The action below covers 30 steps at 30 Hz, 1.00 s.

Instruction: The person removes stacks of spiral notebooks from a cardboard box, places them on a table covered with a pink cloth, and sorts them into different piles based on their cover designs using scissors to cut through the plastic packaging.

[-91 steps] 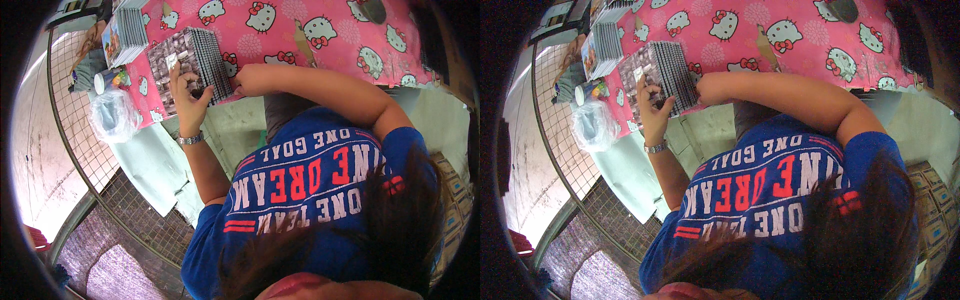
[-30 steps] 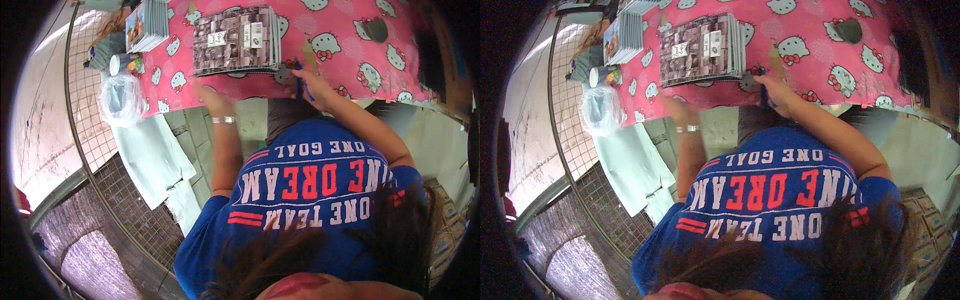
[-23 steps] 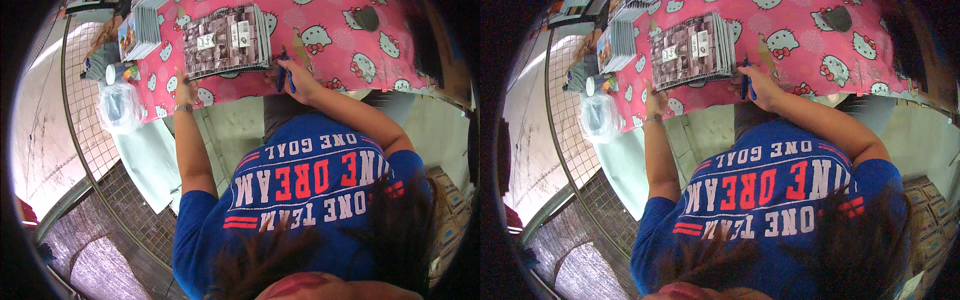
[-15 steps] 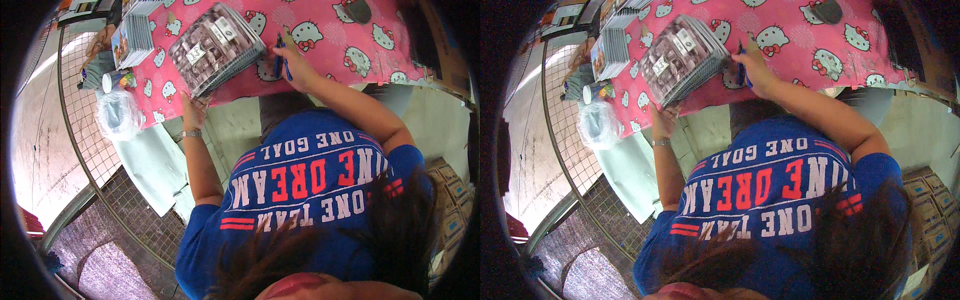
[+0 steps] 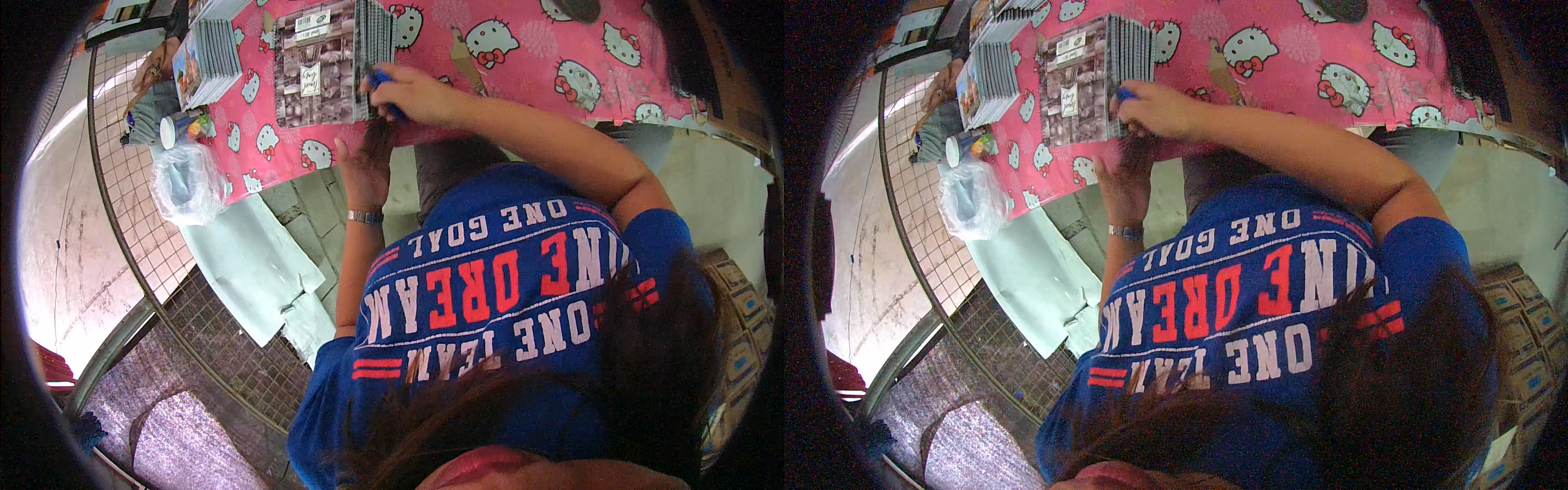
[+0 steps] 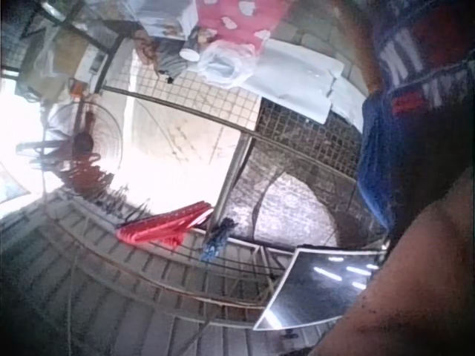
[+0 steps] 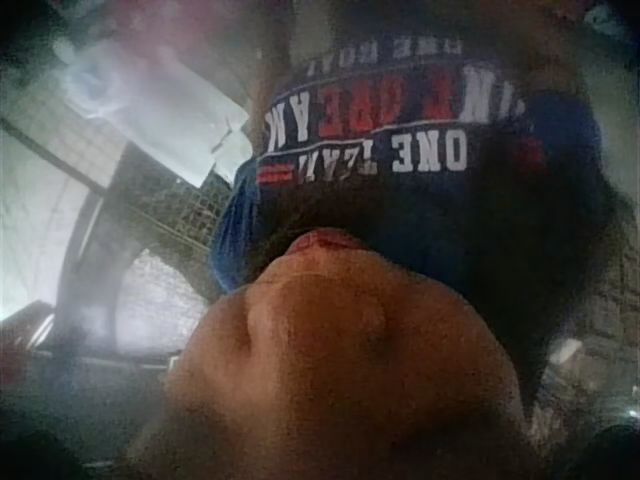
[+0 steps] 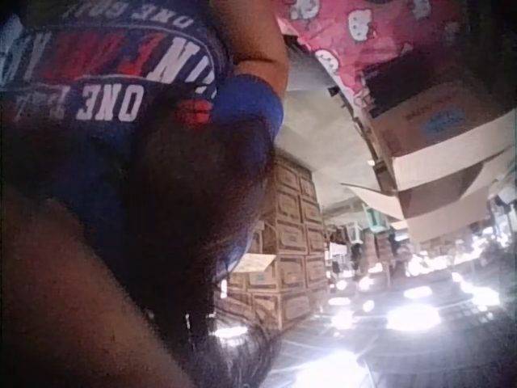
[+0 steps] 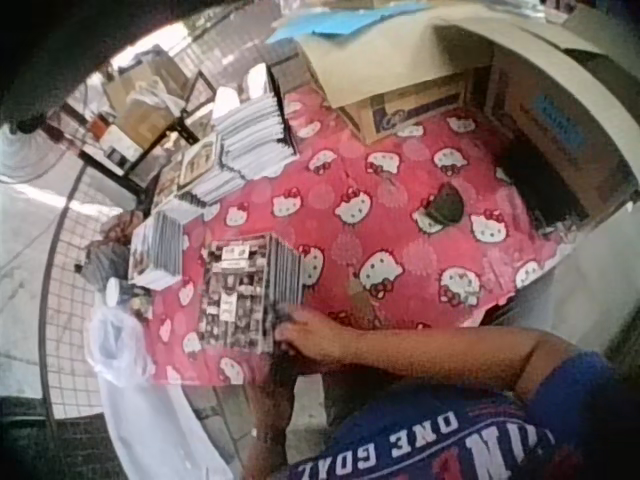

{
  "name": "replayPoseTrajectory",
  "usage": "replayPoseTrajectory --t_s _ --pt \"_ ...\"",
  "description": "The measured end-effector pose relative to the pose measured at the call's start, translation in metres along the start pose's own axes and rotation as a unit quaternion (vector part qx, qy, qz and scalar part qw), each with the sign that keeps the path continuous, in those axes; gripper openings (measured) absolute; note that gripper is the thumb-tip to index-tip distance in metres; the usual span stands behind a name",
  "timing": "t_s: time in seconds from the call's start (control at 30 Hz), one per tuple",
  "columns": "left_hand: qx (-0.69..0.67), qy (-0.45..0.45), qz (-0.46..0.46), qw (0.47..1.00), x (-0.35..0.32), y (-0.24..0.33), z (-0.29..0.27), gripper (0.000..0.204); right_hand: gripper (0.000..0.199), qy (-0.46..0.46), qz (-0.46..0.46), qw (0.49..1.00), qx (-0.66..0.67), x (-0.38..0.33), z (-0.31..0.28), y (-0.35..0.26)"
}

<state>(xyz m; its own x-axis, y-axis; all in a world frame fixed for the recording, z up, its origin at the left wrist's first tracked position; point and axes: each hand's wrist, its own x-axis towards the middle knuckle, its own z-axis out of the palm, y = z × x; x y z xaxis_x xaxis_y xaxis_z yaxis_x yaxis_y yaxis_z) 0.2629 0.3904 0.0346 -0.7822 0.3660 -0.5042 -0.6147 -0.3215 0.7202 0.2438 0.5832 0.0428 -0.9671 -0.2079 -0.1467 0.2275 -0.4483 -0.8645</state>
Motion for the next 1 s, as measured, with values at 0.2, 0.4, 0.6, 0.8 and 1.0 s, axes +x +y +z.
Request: replayPoseTrajectory --t_s 0.2,0.4,0.6,0.8,1.0 --pt "0.220 -0.047 0.073 0.972 0.006 0.018 -0.011 0.075 0.028 -0.017 -0.047 0.963 -0.264 -0.004 -0.008 -0.029" --pt "0.484 0.058 0.209 0.848 0.002 0.040 0.009 0.021 0.030 -0.014 -0.174 0.664 -0.727 -0.029 -0.016 -0.034" --pt "0.499 0.078 0.218 0.835 0.001 0.038 0.017 0.018 0.022 0.036 -0.262 0.585 -0.767 -0.021 -0.011 -0.034" --pt "0.528 0.081 0.227 0.814 0.002 0.039 0.014 0.017 0.015 0.000 -0.251 0.524 -0.814 -0.013 0.003 -0.044" --pt "0.531 0.079 0.217 0.815 -0.002 0.041 0.018 0.018 0.013 -0.070 -0.090 0.613 -0.782 -0.005 0.008 -0.052"
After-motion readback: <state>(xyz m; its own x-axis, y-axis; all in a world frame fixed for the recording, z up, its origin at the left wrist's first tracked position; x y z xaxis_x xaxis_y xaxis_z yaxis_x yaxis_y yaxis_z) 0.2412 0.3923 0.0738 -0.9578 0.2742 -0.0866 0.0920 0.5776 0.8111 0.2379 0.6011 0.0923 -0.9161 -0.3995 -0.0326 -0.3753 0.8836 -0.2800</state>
